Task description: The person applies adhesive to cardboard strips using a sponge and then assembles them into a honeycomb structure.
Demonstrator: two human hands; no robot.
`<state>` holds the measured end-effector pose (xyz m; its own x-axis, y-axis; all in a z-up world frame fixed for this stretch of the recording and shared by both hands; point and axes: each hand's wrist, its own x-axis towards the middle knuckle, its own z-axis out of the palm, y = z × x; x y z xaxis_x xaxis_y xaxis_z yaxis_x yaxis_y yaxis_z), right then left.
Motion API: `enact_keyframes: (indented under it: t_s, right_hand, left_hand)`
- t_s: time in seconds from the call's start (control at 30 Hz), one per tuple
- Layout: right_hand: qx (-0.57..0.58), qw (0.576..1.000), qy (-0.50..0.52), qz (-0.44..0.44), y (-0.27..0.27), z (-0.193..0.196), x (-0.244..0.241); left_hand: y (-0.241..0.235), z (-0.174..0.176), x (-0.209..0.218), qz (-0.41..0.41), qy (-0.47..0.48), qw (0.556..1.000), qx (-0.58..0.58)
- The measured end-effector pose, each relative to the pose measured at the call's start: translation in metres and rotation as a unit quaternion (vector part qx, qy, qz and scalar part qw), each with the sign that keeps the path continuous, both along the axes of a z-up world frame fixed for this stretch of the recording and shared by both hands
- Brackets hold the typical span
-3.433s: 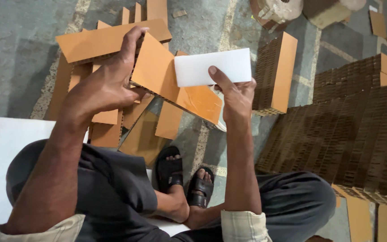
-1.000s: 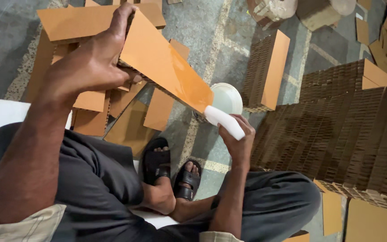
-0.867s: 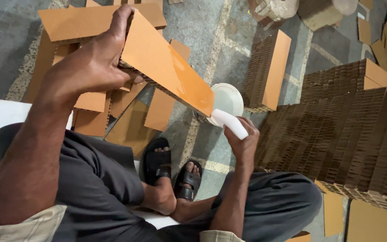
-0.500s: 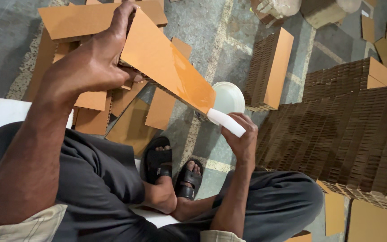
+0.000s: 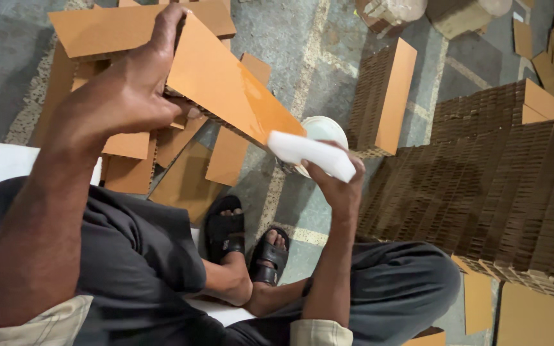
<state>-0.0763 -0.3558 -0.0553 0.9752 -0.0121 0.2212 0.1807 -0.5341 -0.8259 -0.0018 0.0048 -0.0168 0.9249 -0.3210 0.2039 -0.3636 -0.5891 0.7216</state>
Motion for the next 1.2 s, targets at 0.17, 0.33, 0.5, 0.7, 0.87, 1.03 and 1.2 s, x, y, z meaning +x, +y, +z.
enact_keyframes:
  t_s: [0.17,0.33,0.5,0.7,0.87,1.03,1.2]
  right_hand:
    - [-0.021,0.992,0.096,-0.076,-0.040,-0.020,-0.017]
    - [0.013,0.978,0.095,-0.184,-0.051,-0.031,-0.020]
    - [0.039,0.982,0.025,-0.181,-0.040,-0.042,-0.017]
    - [-0.149,0.982,-0.074,-0.090,-0.035,-0.055,0.013]
    - [-0.188,0.977,-0.073,-0.062,-0.047,-0.063,0.030]
    - [-0.166,0.976,-0.096,-0.104,-0.047,-0.058,0.022]
    - [-0.156,0.976,-0.071,-0.132,-0.030,-0.055,0.018]
  left_hand:
    - [0.002,0.001,-0.001,-0.017,-0.028,0.999,-0.018]
    - [-0.003,0.016,0.001,0.005,0.086,0.996,0.002]
    - [-0.002,0.010,0.001,0.029,0.169,0.985,0.002]
    - [0.002,-0.002,0.002,0.013,0.020,1.000,0.018]
    - [0.000,-0.002,0.001,0.037,0.151,0.988,0.009]
    - [0.002,-0.002,0.001,0.031,0.061,0.997,0.044]
    - [-0.001,0.006,0.003,0.012,0.158,0.987,-0.010]
